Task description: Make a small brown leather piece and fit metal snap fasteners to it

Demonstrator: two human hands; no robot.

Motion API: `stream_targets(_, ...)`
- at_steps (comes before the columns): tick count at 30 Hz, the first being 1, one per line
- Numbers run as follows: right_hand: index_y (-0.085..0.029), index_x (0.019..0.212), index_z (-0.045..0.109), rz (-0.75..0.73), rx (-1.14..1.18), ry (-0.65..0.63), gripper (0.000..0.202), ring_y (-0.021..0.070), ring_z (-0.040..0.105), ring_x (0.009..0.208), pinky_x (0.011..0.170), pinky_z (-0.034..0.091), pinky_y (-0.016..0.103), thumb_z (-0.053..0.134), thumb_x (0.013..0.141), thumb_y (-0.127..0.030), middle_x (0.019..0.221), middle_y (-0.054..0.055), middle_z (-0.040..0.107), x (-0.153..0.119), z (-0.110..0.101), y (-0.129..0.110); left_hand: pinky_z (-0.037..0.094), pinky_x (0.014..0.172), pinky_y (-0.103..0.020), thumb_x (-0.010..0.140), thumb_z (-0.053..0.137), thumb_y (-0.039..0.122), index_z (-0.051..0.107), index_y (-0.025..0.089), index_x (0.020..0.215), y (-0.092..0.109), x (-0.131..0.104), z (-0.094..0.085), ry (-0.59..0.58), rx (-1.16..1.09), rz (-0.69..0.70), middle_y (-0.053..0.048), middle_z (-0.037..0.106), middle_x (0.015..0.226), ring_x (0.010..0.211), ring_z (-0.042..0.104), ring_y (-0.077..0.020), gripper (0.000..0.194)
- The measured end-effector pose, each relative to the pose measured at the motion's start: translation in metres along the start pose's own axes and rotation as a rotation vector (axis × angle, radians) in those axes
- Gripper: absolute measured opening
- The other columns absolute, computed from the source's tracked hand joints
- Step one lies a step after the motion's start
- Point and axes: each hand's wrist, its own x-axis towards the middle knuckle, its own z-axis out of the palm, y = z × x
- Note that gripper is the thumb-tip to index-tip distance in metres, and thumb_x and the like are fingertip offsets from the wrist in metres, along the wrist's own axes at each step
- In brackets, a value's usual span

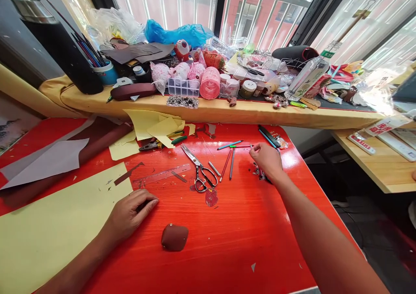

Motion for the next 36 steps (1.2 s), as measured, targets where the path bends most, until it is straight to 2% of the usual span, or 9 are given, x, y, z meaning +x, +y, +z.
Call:
stream_targets(4, -0.021, 0.102, 0.073, -0.002, 0.042, -0.098, 0.026, 0.0207, 0.065, 0.062, 0.058, 0.033, 0.030, 0.060, 0.094, -0.042, 0.071, 0.004, 0.074, -0.026, -0.002, -0.015, 0.050, 0.076, -0.031, 0.107, 0.050, 0.039, 0.070, 0.024, 0.094, -0.002, -0.001, 0.001, -0.004, 0.000, -0.005, -0.004, 0.072, 0.088, 0.081, 0.066, -0.0194, 0.028)
stream_targets(6, -0.021, 0.097, 0.072, -0.059, 0.008, -0.116, 0.019, 0.0203, 0.066, 0.066, 0.059, 0.032, 0.029, 0.063, 0.092, -0.036, 0.076, 0.005, 0.075, -0.040, 0.001, -0.023, 0.049, 0.076, -0.031, 0.107, 0.050, 0.040, 0.070, 0.024, 0.094, -0.003, -0.002, 0.001, -0.008, -0.001, -0.015, -0.003, 0.072, 0.088, 0.081, 0.066, -0.0196, 0.028)
stream_targets(13, -0.021, 0.095, 0.071, -0.118, -0.010, -0.173, 0.018, 0.0212, 0.067, 0.078, 0.061, 0.031, 0.028, 0.062, 0.095, -0.037, 0.087, 0.006, 0.076, -0.069, 0.007, -0.032, 0.049, 0.077, -0.031, 0.106, 0.051, 0.043, 0.070, 0.025, 0.092, -0.003, -0.002, 0.003, 0.001, -0.007, -0.025, -0.002, 0.073, 0.088, 0.082, 0.067, -0.0202, 0.030)
stream_targets(19, -0.018, 0.093, 0.072, -0.196, 0.099, -0.186, 0.020, 0.0191, 0.064, 0.070, 0.059, 0.030, 0.027, 0.062, 0.094, -0.036, 0.079, 0.005, 0.074, -0.074, 0.008, -0.052, 0.048, 0.078, -0.031, 0.106, 0.051, 0.044, 0.070, 0.025, 0.092, -0.003, -0.002, 0.003, -0.009, -0.003, -0.037, -0.002, 0.072, 0.088, 0.083, 0.067, -0.0197, 0.030)
stream_targets(22, -0.019, 0.096, 0.073, -0.232, 0.115, -0.192, 0.019, 0.0182, 0.065, 0.073, 0.059, 0.031, 0.027, 0.064, 0.093, -0.035, 0.087, 0.006, 0.077, -0.072, 0.016, -0.070, 0.048, 0.078, -0.031, 0.106, 0.051, 0.045, 0.070, 0.025, 0.092, -0.004, -0.003, 0.003, -0.004, -0.001, -0.033, -0.002, 0.072, 0.089, 0.083, 0.067, -0.0196, 0.031)
stream_targets(26, -0.020, 0.096, 0.074, -0.249, 0.104, -0.211, 0.020, 0.0194, 0.065, 0.073, 0.059, 0.030, 0.028, 0.063, 0.094, -0.036, 0.086, 0.007, 0.077, -0.069, 0.029, -0.087, 0.049, 0.078, -0.030, 0.105, 0.051, 0.046, 0.071, 0.025, 0.093, -0.004, -0.002, 0.003, 0.008, 0.003, -0.024, -0.002, 0.073, 0.089, 0.083, 0.068, -0.0197, 0.032)
stream_targets(31, -0.020, 0.090, 0.075, -0.249, 0.065, -0.231, 0.024, 0.0207, 0.063, 0.072, 0.058, 0.028, 0.030, 0.063, 0.094, -0.040, 0.084, 0.008, 0.077, -0.069, 0.036, -0.090, 0.050, 0.076, -0.028, 0.105, 0.052, 0.047, 0.072, 0.026, 0.091, -0.002, 0.000, 0.001, 0.012, 0.009, -0.018, -0.001, 0.074, 0.089, 0.083, 0.069, -0.0186, 0.032)
stream_targets(36, -0.020, 0.089, 0.074, -0.208, 0.041, -0.253, 0.021, 0.0207, 0.063, 0.070, 0.058, 0.028, 0.029, 0.062, 0.094, -0.036, 0.082, 0.009, 0.076, -0.068, 0.033, -0.081, 0.050, 0.073, -0.027, 0.104, 0.052, 0.048, 0.073, 0.027, 0.090, -0.002, 0.000, 0.000, 0.021, 0.029, -0.008, 0.001, 0.074, 0.087, 0.080, 0.069, -0.0173, 0.032)
